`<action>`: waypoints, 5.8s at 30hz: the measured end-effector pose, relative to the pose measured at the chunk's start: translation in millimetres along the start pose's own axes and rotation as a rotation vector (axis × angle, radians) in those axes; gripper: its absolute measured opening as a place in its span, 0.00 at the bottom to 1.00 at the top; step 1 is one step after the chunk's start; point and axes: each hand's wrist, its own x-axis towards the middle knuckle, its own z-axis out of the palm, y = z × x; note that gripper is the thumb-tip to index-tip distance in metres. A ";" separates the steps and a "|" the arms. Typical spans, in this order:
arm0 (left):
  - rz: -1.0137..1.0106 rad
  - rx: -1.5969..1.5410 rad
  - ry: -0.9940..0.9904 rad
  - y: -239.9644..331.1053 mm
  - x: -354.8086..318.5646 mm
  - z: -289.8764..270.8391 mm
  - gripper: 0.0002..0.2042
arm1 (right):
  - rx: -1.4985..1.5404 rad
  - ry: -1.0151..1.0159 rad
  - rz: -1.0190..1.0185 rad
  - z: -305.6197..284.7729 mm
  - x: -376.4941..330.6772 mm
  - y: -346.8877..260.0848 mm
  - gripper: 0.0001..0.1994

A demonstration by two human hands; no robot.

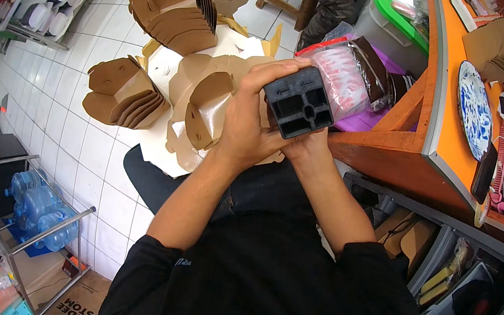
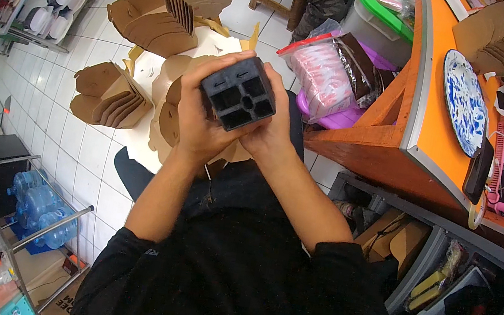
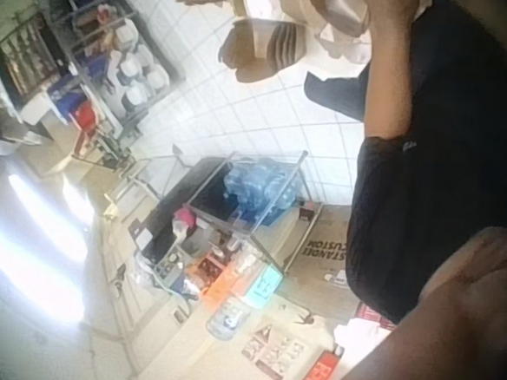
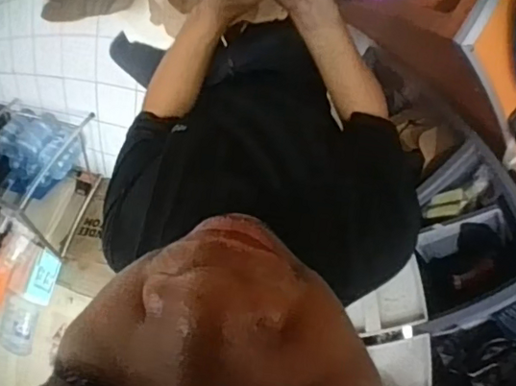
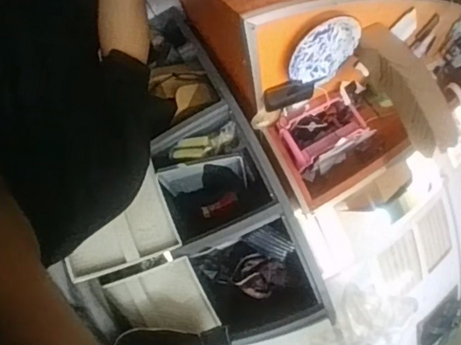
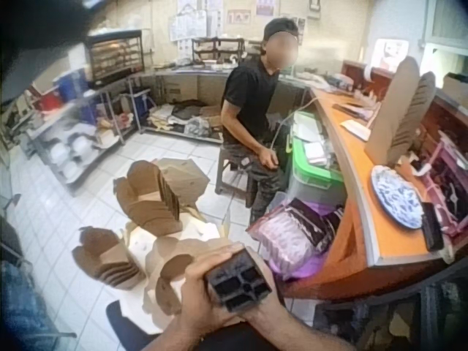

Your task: Assembling cardboard food containers and stacking them.

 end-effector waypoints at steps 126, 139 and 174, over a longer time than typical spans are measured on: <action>0.031 0.398 0.028 5.5 -7.1 -14.8 0.23 | -0.478 -0.180 -0.018 -69.9 -12.0 -19.1 0.54; 0.025 0.384 0.066 6.2 -18.0 -23.8 0.19 | -0.709 -0.388 0.056 -83.1 2.6 -54.2 0.54; -0.257 0.199 -0.182 23.3 6.2 -22.2 0.19 | 0.062 -0.505 0.268 -86.1 -14.1 -17.6 0.49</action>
